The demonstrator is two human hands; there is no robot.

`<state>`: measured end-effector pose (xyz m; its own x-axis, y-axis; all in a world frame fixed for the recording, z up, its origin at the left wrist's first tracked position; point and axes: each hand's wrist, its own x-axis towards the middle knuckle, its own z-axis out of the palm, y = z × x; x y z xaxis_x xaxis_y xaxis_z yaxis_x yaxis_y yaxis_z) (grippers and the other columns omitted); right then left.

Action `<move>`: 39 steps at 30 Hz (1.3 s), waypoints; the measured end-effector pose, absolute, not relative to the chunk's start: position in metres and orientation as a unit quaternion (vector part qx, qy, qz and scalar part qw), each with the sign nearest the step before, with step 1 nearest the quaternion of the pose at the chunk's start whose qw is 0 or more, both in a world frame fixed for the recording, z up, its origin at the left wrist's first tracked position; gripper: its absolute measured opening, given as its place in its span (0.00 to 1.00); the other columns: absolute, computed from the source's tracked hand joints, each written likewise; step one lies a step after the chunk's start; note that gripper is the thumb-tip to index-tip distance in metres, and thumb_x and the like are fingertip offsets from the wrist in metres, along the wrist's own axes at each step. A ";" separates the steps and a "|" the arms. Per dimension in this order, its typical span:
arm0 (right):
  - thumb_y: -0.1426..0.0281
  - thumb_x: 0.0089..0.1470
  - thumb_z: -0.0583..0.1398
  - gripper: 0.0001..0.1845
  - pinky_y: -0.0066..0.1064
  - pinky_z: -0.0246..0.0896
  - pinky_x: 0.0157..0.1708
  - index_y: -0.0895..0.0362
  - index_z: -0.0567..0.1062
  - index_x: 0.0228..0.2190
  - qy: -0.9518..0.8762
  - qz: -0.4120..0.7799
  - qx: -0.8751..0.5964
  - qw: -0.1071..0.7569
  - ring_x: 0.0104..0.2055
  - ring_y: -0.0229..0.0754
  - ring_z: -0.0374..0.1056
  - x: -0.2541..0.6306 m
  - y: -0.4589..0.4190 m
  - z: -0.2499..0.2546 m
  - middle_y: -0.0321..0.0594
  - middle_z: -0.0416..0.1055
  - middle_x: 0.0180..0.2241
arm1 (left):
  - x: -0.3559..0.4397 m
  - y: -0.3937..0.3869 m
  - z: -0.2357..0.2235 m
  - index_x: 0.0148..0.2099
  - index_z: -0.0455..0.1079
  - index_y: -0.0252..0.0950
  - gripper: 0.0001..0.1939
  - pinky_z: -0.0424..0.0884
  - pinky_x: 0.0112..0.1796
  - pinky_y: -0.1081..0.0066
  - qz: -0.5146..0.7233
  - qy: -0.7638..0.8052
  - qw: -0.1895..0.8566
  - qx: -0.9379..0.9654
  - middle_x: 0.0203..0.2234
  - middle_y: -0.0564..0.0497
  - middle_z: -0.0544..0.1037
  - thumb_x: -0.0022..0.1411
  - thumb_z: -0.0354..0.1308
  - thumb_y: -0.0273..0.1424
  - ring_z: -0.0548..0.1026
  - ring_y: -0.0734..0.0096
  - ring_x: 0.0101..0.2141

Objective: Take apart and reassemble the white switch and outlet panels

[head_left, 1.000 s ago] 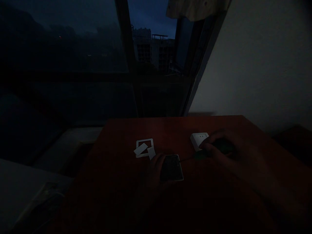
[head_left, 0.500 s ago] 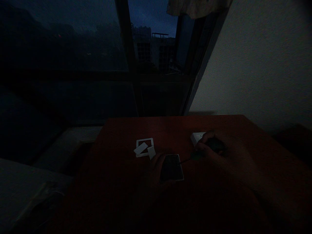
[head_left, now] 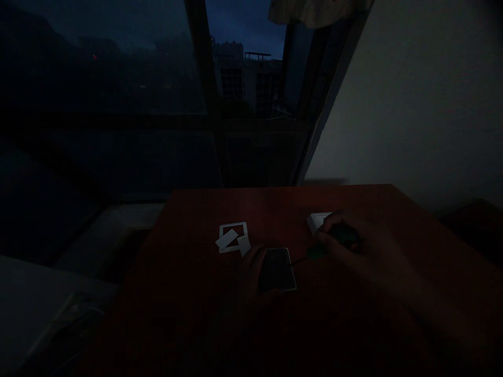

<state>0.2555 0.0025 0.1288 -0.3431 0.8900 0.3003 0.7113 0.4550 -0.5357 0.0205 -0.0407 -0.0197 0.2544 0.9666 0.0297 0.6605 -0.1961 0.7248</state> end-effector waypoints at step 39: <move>0.71 0.52 0.58 0.08 0.27 0.61 0.29 0.53 0.67 0.38 -0.847 0.171 -0.453 0.218 0.31 0.38 0.69 0.250 -0.007 0.146 0.36 0.73 0.33 | 0.020 -0.040 -0.016 0.65 0.50 0.43 0.41 0.58 0.58 0.50 0.264 0.543 0.319 0.731 0.63 0.43 0.54 0.53 0.65 0.37 0.57 0.50 0.60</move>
<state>0.2496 -0.0068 0.1459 -0.4940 0.8425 0.2150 0.6932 0.5309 -0.4875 0.0199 -0.0402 -0.0156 0.2709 0.9618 0.0395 0.6257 -0.2071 0.7521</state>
